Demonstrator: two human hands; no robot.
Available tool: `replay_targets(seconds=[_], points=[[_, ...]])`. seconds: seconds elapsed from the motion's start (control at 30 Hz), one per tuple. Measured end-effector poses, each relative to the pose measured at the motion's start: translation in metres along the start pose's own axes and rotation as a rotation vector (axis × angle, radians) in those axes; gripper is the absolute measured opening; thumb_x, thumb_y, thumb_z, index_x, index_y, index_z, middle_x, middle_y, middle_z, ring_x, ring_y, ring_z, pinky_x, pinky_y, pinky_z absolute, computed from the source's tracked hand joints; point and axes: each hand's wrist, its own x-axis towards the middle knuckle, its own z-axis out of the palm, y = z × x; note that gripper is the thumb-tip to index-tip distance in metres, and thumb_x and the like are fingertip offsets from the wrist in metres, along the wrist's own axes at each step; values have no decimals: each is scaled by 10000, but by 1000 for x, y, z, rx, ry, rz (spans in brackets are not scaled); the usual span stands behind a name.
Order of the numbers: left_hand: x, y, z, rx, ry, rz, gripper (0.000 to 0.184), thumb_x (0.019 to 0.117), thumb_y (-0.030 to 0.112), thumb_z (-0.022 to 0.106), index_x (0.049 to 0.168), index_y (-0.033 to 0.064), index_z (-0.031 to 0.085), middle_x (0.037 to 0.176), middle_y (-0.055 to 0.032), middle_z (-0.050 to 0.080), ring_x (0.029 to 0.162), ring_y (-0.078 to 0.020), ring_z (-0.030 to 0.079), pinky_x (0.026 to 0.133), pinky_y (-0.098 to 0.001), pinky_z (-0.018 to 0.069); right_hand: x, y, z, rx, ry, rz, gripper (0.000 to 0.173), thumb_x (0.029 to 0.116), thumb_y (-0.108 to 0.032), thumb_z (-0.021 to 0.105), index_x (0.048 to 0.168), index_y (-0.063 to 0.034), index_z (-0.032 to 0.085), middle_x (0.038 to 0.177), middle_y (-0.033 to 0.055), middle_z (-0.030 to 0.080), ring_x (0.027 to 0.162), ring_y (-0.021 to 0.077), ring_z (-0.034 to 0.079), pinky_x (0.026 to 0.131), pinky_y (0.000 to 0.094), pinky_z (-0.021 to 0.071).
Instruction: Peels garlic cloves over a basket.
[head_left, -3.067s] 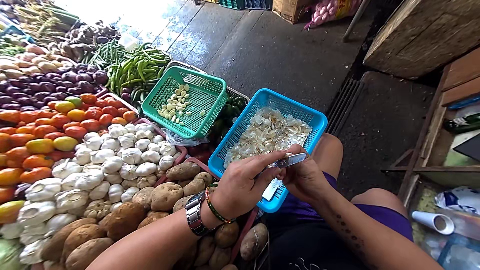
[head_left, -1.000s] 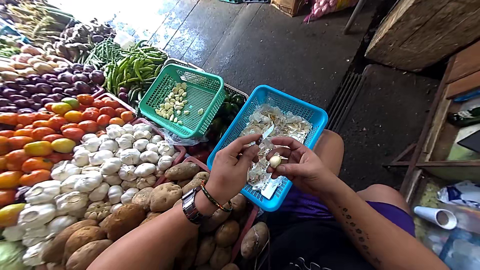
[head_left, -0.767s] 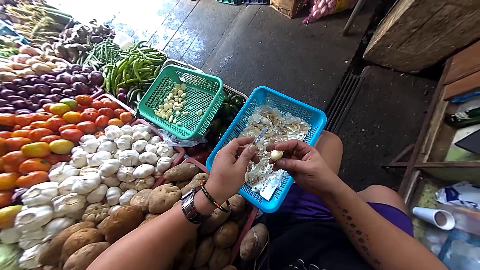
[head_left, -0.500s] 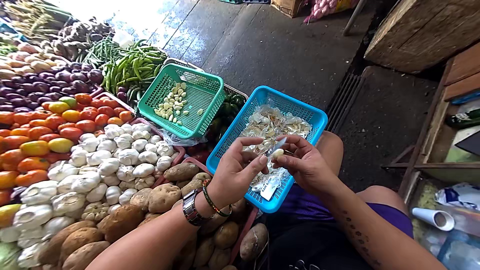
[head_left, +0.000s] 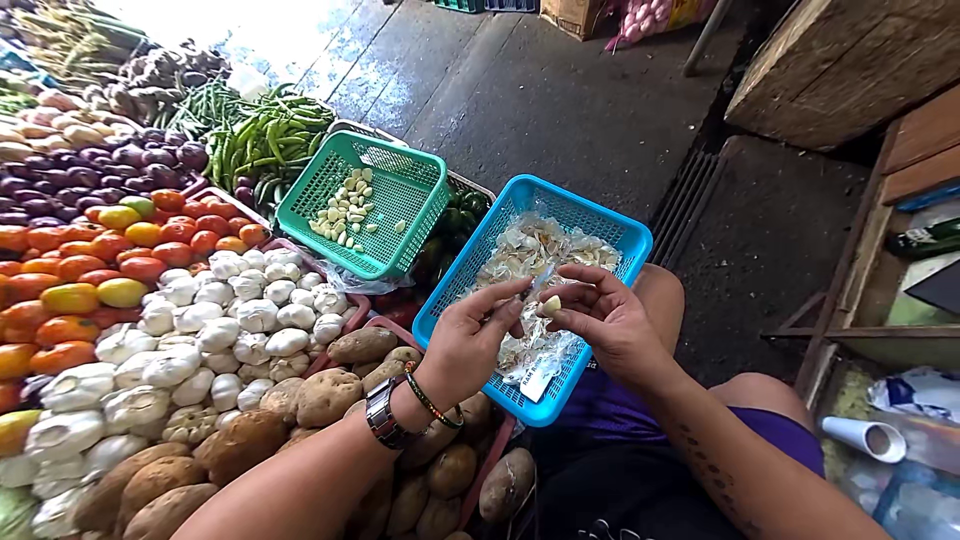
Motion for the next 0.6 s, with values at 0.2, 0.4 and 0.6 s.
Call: replay_targets(seconds=[0.2, 0.4, 0.6], points=[[9, 2, -6, 530, -292, -305, 418, 1119, 340, 375, 1330, 70, 615, 1042, -89, 725, 978, -214, 699, 939, -464, 547, 47, -36, -4, -727, 43, 10, 241, 953, -117, 692, 1187, -58, 693, 1059, 65, 727, 855, 154, 701, 790, 371, 610], [4, 11, -7, 587, -322, -295, 375, 1100, 354, 441, 1239, 35, 579, 1000, -103, 695, 930, -221, 694, 877, -442, 561, 106, -88, 92, -611, -230, -234, 564, 945, -49, 672, 1483, -118, 517, 1579, 100, 424, 1207, 183, 660, 920, 338, 629], [1, 16, -9, 818, -288, -349, 450, 1094, 354, 457, 1450, 79, 434, 1009, -167, 692, 914, -355, 706, 807, -565, 567, 86, -47, 24, -607, -15, -192, 153, 1018, -180, 626, 1030, -75, 736, 1354, 25, 648, 1067, 158, 704, 887, 360, 624]])
